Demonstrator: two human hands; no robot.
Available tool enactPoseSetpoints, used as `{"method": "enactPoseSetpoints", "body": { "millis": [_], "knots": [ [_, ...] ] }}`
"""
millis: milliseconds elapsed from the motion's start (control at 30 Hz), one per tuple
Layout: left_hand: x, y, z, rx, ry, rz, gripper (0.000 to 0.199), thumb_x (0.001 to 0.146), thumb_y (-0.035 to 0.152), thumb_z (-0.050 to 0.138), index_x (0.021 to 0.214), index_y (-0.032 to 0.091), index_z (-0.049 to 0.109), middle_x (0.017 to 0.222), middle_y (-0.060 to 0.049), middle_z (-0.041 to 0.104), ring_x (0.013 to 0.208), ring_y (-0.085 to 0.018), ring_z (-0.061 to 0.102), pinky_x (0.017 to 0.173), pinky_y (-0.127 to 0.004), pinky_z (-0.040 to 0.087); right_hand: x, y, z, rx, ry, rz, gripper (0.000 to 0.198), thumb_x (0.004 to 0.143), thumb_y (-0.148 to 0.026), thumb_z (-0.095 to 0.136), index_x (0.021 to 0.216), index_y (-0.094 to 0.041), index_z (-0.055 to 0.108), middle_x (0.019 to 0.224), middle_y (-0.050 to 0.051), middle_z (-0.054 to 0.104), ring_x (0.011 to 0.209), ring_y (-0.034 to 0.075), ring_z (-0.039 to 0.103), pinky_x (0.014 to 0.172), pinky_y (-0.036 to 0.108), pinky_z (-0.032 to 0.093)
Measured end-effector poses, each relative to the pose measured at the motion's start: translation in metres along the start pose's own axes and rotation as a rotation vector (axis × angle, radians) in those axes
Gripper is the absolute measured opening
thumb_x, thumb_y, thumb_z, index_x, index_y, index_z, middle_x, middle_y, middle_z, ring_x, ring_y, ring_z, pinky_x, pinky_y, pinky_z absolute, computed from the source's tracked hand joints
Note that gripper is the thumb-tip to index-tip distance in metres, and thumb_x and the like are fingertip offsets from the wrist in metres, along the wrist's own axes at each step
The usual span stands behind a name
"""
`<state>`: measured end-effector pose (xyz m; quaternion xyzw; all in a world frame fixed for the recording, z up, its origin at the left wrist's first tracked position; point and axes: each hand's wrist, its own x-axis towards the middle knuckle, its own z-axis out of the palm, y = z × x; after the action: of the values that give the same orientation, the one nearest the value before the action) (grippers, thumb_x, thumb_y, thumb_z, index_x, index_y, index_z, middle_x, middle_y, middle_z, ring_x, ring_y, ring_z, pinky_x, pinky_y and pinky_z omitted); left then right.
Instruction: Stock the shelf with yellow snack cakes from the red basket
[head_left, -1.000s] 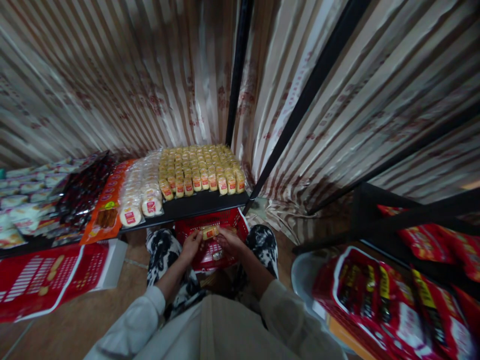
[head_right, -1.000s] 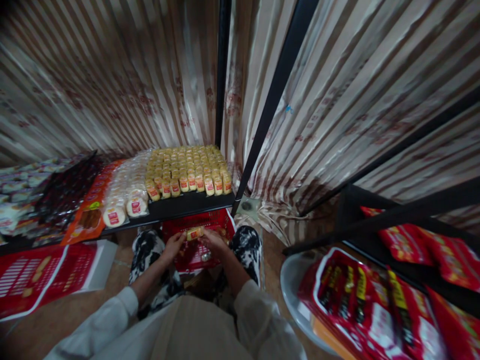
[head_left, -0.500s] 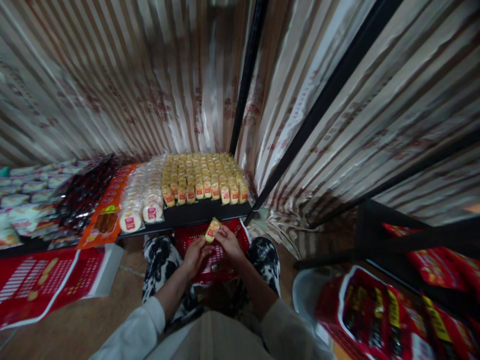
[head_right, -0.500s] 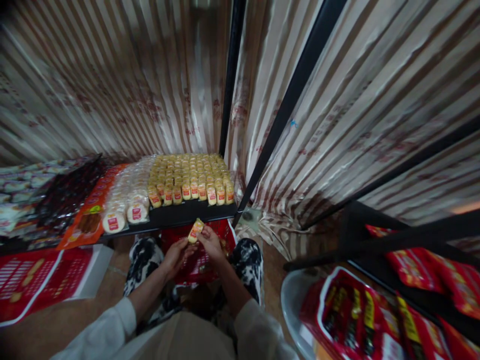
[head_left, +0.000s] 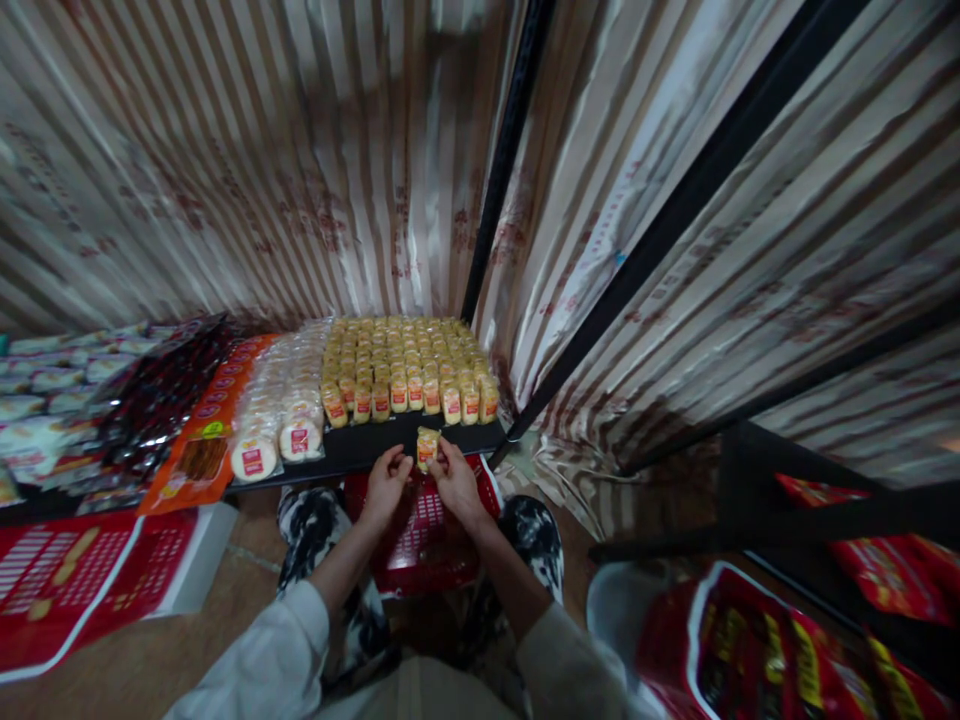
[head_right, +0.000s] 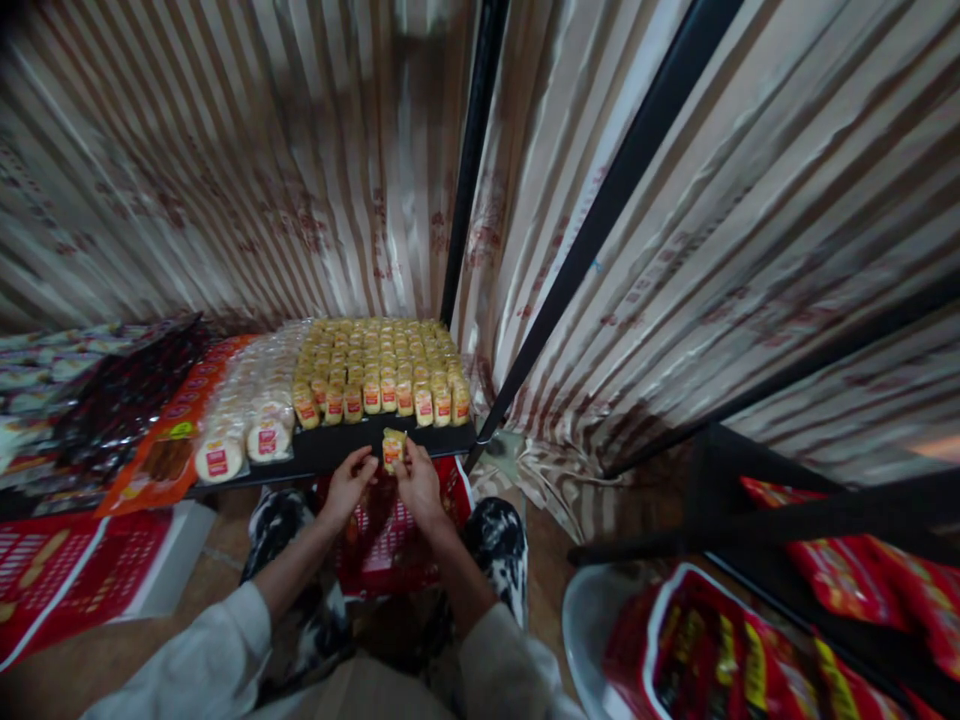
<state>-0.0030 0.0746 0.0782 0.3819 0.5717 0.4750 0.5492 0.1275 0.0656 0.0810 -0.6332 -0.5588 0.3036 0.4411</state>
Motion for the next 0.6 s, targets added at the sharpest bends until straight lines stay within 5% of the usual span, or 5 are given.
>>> {"method": "enactPoseSetpoints", "body": {
  "millis": [200, 600],
  "knots": [
    [0.022, 0.014, 0.012, 0.089, -0.176, 0.119, 0.036, 0.067, 0.035, 0.068, 0.096, 0.013, 0.064, 0.079, -0.003, 0.065, 0.052, -0.007, 0.052, 0.053, -0.02, 0.044, 0.01, -0.004, 0.002, -0.113, -0.058, -0.057, 0.045, 0.079, -0.021, 0.051, 0.124, -0.019, 0.052, 0.102, 0.008, 0.059, 0.081, 0.017, 0.06, 0.077, 0.031, 0.052],
    [0.063, 0.016, 0.043, 0.356, 0.011, 0.218, 0.026, 0.077, 0.034, 0.058, 0.095, 0.017, 0.064, 0.078, -0.003, 0.066, 0.068, -0.013, 0.059, 0.064, -0.024, 0.046, 0.033, 0.014, 0.0, -0.123, 0.133, -0.141, 0.04, 0.084, -0.021, 0.039, 0.12, -0.015, 0.055, 0.101, 0.011, 0.06, 0.089, 0.019, 0.059, 0.081, 0.034, 0.051]
  ]
}}
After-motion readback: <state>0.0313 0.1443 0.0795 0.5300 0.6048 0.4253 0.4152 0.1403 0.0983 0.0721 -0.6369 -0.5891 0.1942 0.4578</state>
